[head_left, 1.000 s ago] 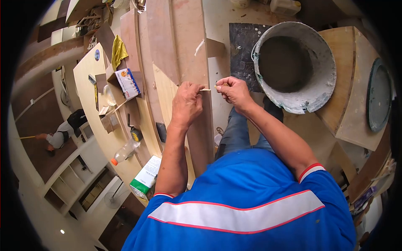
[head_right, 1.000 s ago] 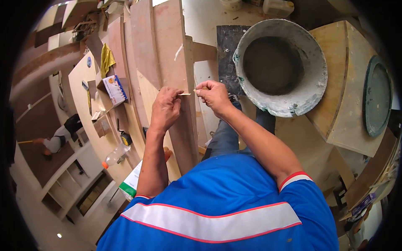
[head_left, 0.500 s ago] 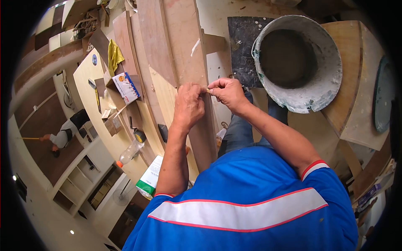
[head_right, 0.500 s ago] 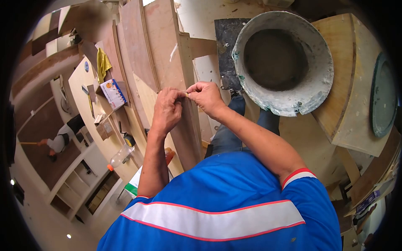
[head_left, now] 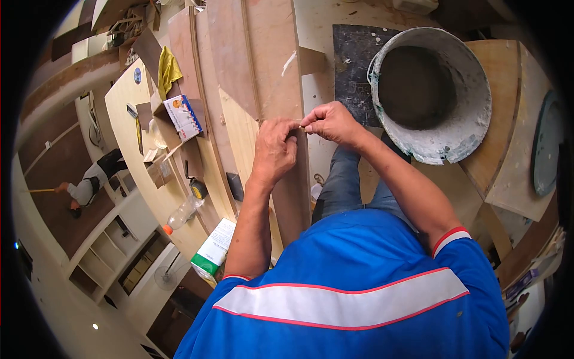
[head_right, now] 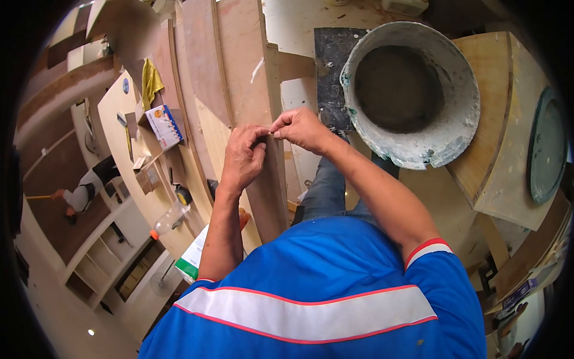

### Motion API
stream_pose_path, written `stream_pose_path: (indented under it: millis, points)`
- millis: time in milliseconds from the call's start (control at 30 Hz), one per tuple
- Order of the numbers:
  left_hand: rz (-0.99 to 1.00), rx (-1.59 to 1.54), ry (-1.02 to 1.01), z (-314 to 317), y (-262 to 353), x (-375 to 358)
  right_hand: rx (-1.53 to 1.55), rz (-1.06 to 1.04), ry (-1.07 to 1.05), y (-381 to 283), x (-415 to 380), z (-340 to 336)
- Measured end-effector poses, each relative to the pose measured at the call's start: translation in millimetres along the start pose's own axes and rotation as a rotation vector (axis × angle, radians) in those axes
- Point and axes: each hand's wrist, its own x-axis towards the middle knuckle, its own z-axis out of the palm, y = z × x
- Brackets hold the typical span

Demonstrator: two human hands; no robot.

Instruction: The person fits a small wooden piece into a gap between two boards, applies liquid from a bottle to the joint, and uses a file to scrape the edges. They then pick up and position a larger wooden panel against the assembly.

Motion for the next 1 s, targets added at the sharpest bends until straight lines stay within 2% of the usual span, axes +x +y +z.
stream_pose_path:
  millis: [167,367,467,700,800,900,1000]
  points:
    - [-0.013,-0.059,0.018,-1,-6,-1,-0.134,0.020,-0.072,-12,9,-3]
    - [-0.046,-0.070,-0.004,-2,-9,0,-0.068,0.272,-0.092,-20,20,-9]
    - [-0.049,-0.051,-0.010,-1,-11,0,-0.316,0.204,-0.105,-34,23,-5]
    - [-0.048,-0.058,0.006,0,-10,0,-0.138,0.082,-0.023,-11,9,-2]
    - [-0.051,-0.056,0.026,1,-10,-1,-0.066,-0.085,0.055,-1,-3,3]
    - [-0.050,-0.052,0.035,3,-11,-2,-0.187,-0.195,0.111,8,-2,5]
    - [-0.025,-0.048,0.048,4,-13,-2,-0.253,-0.164,0.127,3,-1,7]
